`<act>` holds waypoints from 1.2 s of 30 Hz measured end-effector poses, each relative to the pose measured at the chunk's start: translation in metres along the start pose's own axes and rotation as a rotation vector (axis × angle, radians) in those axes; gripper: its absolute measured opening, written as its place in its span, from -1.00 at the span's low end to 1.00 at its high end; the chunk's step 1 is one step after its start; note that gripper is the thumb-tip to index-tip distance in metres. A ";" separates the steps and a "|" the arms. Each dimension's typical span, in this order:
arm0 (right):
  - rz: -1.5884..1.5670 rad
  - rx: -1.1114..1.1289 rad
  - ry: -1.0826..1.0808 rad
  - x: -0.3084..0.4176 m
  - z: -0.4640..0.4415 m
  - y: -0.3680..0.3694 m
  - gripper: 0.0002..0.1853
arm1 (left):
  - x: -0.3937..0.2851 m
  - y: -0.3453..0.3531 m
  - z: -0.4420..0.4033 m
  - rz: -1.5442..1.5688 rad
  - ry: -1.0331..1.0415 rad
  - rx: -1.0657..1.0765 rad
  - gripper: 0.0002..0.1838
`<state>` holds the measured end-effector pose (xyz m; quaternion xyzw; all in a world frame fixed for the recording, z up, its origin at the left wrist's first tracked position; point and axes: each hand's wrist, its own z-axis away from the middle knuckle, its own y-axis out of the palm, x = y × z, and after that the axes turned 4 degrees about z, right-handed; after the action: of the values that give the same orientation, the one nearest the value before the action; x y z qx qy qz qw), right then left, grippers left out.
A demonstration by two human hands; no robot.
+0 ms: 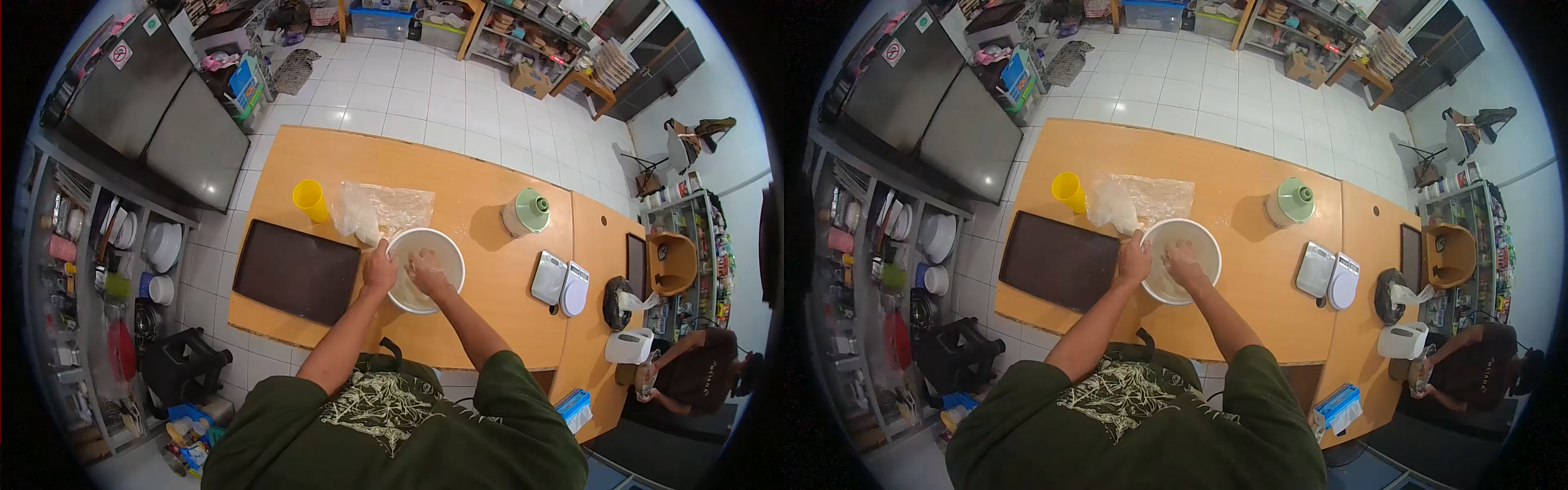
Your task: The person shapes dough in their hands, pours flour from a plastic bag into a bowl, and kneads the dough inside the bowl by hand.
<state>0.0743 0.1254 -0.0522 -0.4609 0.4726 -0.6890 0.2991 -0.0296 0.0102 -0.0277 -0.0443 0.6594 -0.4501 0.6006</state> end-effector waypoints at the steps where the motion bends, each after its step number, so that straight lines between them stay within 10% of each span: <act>1: -0.082 -0.212 -0.003 -0.002 0.002 -0.002 -0.70 | -0.001 0.000 -0.001 0.003 0.001 0.001 -0.82; 20: -0.016 -0.017 0.360 0.031 -0.022 0.054 -0.76 | 0.004 0.005 -0.002 0.056 0.037 -0.073 -0.84; 31: -0.034 0.138 0.633 0.010 -0.057 0.030 -0.48 | 0.001 -0.004 -0.003 0.115 0.004 0.059 -0.84; 35: 0.098 -0.221 0.597 -0.090 -0.080 0.204 -0.53 | 0.004 -0.001 -0.004 0.043 0.002 0.078 -0.83; 36: -0.104 -0.658 0.495 -0.053 -0.061 0.127 -0.65 | 0.005 0.000 -0.005 0.032 0.007 0.062 -0.83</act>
<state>0.0364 0.1456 -0.1960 -0.3754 0.7014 -0.6055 -0.0222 -0.0353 0.0094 -0.0321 -0.0137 0.6478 -0.4608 0.6065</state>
